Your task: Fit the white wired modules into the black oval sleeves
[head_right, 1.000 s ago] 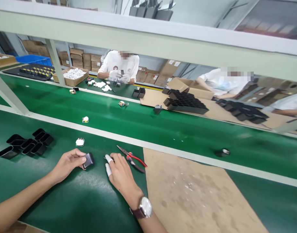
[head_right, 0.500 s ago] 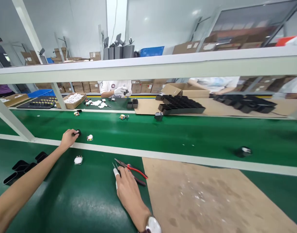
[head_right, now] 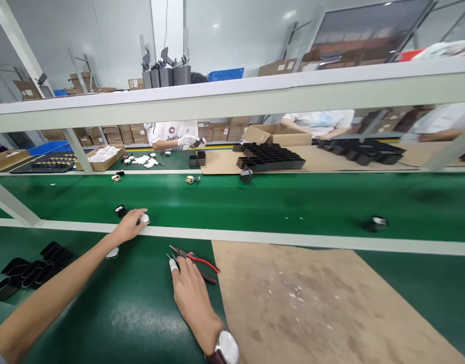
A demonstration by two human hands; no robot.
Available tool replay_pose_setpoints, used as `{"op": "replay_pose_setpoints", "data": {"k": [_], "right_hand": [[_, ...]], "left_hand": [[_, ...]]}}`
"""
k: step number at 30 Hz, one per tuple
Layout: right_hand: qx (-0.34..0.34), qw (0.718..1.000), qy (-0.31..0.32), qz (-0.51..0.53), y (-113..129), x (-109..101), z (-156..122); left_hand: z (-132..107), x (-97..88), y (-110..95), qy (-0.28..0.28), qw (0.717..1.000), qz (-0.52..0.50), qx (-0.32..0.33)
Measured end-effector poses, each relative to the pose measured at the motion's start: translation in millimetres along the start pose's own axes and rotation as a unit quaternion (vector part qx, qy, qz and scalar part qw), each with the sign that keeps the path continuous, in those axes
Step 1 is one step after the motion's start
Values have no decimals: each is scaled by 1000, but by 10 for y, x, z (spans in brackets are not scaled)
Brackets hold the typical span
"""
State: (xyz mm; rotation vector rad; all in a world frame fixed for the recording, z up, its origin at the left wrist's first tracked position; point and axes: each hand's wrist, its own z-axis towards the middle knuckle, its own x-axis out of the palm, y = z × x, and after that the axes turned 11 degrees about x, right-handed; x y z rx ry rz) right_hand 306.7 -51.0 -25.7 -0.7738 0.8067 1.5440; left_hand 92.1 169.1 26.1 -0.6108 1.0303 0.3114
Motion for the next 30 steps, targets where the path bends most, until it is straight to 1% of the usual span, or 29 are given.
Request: {"op": "replay_pose_setpoints", "data": {"k": [1,3,5,6,8,9,10,12,13,15,16,17,19,21,22,24,25,27,28,30], "right_hand": [[-7,1000,-8,3,-6,-14,8],[-21,999,-24,17,-15,-31,16],[-37,998,-31,41,-13,-35,14],[-45,997,-31,54,-3,-32,9],[-59,994,-29,86,37,-23,-4],[-65,992,-28,105,67,-22,-11],[-69,989,-26,125,104,-24,-18],[-67,983,-23,168,191,-43,-28],[-64,979,-20,190,237,-60,-29],[-57,972,-2,229,331,-103,-18],[-55,968,14,245,378,-126,-5],[-56,964,35,257,425,-147,14],[-62,956,85,274,516,-175,67],[-72,946,131,289,601,-174,128],[-74,940,146,298,637,-162,156],[-70,931,166,317,689,-120,196],[-65,927,172,328,702,-95,206],[-50,916,178,356,701,-49,203],[-41,911,179,369,690,-31,193],[-23,905,176,386,655,-10,161]], "left_hand": [[-103,-15,-129,12,1000,-10,16],[-394,-68,-420,48,997,-30,48],[-723,-150,-692,94,992,-47,68],[-876,-208,-795,121,988,-57,77],[-1137,-372,-889,150,983,-64,84],[-1249,-482,-873,144,985,-58,79],[-1354,-610,-816,121,990,-38,68],[-1565,-893,-599,47,998,38,27],[-1675,-1033,-457,3,995,97,-1],[-1904,-1267,-152,-46,975,209,-65],[-2014,-1350,-8,-50,962,253,-89],[-2114,-1409,121,-43,952,284,-107],[-2259,-1459,313,-23,941,313,-125],[-2302,-1449,403,-9,942,312,-126],[-2282,-1434,408,-7,944,306,-124],[-2175,-1399,336,-15,954,276,-116],[-2099,-1377,259,-24,963,246,-108],[-1933,-1310,40,-41,984,150,-87],[-1854,-1255,-91,-45,992,90,-74],[-1715,-1089,-357,-39,998,-19,-34]]}}
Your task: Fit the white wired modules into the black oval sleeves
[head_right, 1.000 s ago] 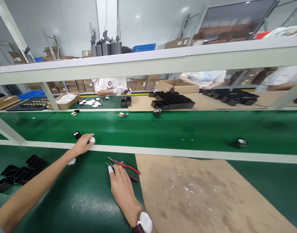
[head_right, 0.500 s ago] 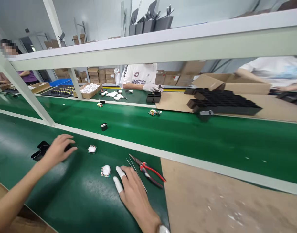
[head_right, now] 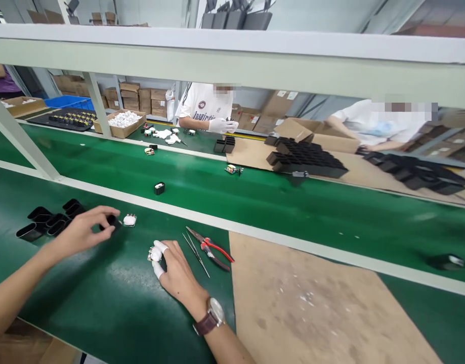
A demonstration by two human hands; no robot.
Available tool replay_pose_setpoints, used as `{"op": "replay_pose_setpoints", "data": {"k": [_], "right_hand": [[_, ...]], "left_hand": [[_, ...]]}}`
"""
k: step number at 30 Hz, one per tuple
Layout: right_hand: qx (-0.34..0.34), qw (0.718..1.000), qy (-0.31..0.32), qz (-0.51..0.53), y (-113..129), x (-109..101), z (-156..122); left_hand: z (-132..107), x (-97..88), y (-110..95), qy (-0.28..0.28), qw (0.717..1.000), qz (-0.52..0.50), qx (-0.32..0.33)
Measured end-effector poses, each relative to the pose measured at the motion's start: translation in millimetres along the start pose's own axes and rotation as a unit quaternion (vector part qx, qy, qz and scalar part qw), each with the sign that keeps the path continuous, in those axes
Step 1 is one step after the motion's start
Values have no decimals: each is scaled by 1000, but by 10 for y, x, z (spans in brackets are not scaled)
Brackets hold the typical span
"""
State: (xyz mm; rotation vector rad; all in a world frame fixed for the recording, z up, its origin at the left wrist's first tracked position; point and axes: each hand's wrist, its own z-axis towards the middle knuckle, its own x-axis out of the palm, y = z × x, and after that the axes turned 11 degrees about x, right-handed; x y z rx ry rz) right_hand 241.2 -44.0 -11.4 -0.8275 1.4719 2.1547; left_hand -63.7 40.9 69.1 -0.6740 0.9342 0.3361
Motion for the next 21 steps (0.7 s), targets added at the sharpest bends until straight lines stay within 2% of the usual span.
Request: {"op": "replay_pose_setpoints", "data": {"k": [2,4,6,8,13,17,21], "right_hand": [[16,1000,-7,2,-33,-12,-41],[30,999,-17,-15,-55,-28,-82],[36,998,-30,-40,-73,-44,-114],[33,997,-37,-57,-90,-56,-132],[15,997,-49,-52,-88,-70,-109],[14,996,-89,-22,18,-102,-66],[5,992,-126,-15,122,-157,-56]], "left_hand": [[71,245,-211,20,997,-61,42],[113,503,-329,34,994,-81,67],[130,716,-359,37,993,-82,73],[119,847,-338,29,993,-85,72],[9,878,-261,-1,988,-154,24],[-52,868,-242,54,981,-187,-16],[-36,863,-250,82,970,-229,10]]}}
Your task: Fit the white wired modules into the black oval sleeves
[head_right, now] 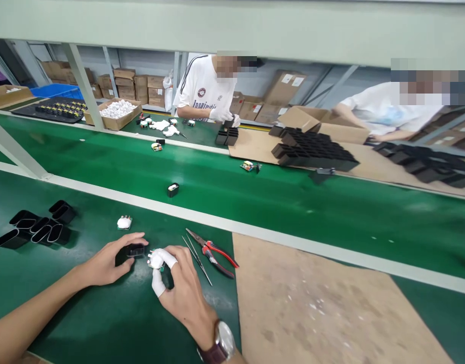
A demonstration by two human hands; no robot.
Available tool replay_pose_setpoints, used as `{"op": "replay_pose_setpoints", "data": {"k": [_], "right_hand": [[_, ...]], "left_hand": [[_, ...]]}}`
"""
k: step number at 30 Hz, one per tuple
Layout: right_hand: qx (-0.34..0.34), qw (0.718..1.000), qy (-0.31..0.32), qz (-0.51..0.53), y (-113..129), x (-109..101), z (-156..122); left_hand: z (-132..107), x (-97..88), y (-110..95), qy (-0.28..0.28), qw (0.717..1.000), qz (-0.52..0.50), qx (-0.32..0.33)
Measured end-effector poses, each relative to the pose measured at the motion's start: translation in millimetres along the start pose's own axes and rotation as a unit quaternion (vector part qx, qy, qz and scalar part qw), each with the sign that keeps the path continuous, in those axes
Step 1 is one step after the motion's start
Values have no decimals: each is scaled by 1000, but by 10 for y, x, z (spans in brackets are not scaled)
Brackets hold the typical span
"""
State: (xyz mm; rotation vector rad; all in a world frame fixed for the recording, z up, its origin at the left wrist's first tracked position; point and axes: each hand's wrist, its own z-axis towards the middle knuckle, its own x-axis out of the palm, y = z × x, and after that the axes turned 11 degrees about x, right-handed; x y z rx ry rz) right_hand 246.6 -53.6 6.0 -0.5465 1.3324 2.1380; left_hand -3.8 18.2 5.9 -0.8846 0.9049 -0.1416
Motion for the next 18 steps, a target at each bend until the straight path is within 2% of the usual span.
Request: {"op": "replay_pose_setpoints", "data": {"k": [5,7,10,12,15,18], "right_hand": [[-46,998,-30,-15,0,-35,-2],[-50,998,-40,-18,-6,-35,1],[-49,997,-50,-19,11,-29,7],[-54,997,-55,-19,31,-24,5],[-63,996,-58,-19,58,-20,-7],[-71,996,-58,-17,84,-21,-28]], "left_hand": [[5,-138,-92,-24,998,17,52],[-10,-163,-117,-17,999,12,47],[-31,-92,-102,-2,999,38,-19],[-39,-3,-67,-14,996,67,-51],[-50,92,-13,-31,996,70,-41],[-69,110,18,-32,998,56,-26]]}}
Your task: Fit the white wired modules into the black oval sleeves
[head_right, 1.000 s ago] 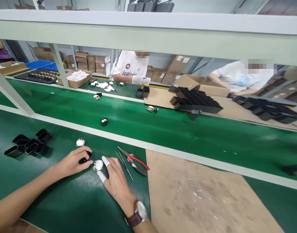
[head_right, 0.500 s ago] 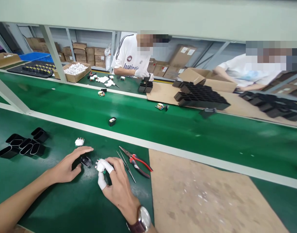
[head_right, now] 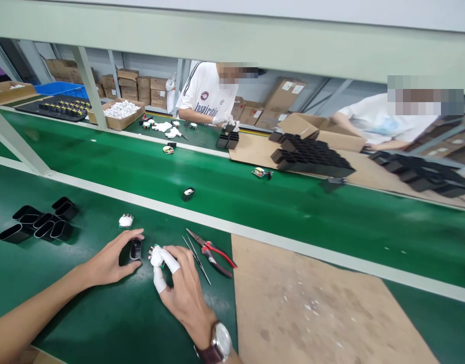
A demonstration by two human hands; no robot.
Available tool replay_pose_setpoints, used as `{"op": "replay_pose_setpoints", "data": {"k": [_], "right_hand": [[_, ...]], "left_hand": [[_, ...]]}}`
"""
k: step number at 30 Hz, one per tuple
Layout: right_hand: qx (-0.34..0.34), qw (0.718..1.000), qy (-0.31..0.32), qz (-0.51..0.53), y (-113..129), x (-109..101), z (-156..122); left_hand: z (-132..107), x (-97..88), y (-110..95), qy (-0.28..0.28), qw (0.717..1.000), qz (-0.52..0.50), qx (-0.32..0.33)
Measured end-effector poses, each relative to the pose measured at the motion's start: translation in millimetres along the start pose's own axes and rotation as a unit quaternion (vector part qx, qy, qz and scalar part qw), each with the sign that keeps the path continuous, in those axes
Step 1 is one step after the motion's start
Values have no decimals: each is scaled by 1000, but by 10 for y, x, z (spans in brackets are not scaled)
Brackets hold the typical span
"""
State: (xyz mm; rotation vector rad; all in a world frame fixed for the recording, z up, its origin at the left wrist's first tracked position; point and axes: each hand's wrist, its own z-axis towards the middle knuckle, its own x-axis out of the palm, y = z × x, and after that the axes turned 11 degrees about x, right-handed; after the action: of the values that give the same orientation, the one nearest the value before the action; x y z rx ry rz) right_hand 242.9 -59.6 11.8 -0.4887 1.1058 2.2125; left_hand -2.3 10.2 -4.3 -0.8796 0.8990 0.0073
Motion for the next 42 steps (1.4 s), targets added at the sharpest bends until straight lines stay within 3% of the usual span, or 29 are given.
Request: {"op": "replay_pose_setpoints", "data": {"k": [8,12,27,42], "right_hand": [[-44,999,8,8,87,13,-21],[-34,999,28,9,107,22,-21],[-2,995,85,-53,157,-9,-21],[2,995,94,-40,185,-67,22]], "left_hand": [[-29,68,-86,-2,998,6,67],[-32,95,-110,-13,996,26,86],[-15,96,-130,21,995,48,80],[-1,108,-132,29,995,46,78]]}}
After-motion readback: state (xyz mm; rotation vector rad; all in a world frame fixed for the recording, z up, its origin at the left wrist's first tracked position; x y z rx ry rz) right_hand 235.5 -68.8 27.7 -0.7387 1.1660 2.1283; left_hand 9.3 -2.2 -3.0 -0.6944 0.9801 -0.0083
